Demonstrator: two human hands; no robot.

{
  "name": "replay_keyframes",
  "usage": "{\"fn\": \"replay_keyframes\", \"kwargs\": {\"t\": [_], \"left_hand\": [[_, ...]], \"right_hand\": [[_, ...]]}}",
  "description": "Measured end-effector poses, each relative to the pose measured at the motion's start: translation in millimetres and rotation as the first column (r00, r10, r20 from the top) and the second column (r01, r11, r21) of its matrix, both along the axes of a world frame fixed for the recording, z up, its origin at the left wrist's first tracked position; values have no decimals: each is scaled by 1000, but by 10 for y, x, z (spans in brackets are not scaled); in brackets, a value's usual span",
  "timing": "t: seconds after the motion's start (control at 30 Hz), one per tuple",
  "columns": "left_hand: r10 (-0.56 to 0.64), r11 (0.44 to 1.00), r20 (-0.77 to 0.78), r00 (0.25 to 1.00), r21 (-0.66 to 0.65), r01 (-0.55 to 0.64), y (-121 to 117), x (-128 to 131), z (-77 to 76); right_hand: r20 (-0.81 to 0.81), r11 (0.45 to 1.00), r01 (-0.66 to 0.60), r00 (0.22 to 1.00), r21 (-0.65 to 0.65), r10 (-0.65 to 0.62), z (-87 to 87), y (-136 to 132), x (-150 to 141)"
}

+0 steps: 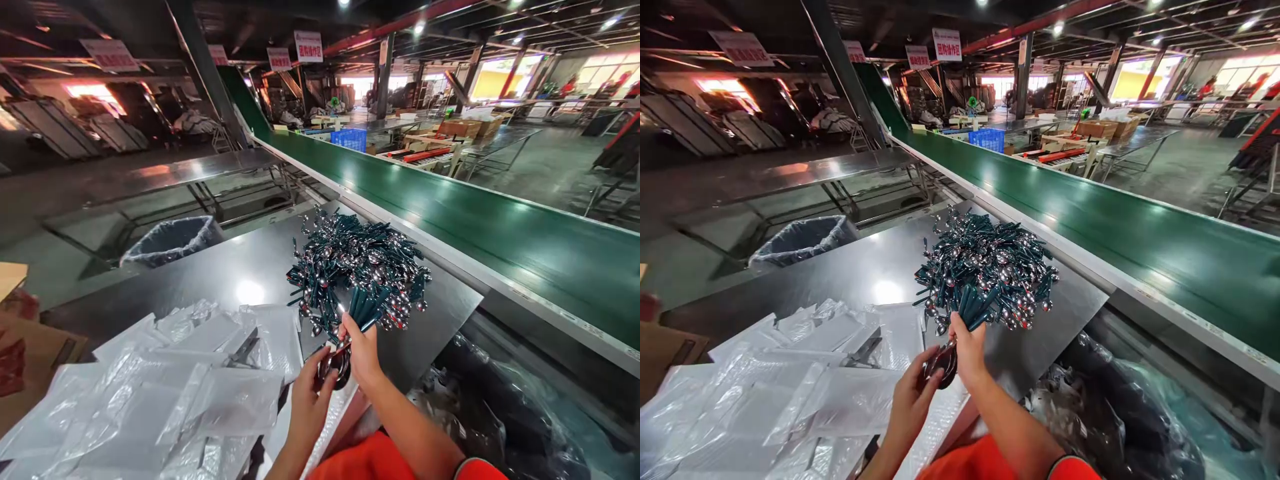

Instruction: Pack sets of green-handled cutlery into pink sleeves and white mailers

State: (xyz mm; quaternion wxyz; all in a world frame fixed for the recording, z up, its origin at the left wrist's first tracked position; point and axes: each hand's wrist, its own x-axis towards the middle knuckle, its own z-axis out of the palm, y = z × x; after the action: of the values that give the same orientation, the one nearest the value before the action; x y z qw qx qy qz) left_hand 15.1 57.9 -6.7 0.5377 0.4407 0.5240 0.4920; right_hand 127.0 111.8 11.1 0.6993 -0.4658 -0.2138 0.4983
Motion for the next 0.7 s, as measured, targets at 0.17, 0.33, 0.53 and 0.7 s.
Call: {"fn": "replay_keyframes", "kwargs": {"t": [0.17,0.33,0.53,0.7], "left_hand": [[-70,991,-297,952,87,100,32,-56,-39],[16,995,-200,980,101,5,45,8,12],[244,915,453,857,-401,-48,-1,276,181],[481,770,571,665,-638,-8,93,263,299]], "right_hand": [[-39,999,-27,999,30,29,-23,-55,-16],[-145,995,-41,988,94,54,-17,-84,-77],[-50,971,-109,991,212,122,-8,-155,-129],[125,958,-243,966,152,225,-76,-264,-166]]}}
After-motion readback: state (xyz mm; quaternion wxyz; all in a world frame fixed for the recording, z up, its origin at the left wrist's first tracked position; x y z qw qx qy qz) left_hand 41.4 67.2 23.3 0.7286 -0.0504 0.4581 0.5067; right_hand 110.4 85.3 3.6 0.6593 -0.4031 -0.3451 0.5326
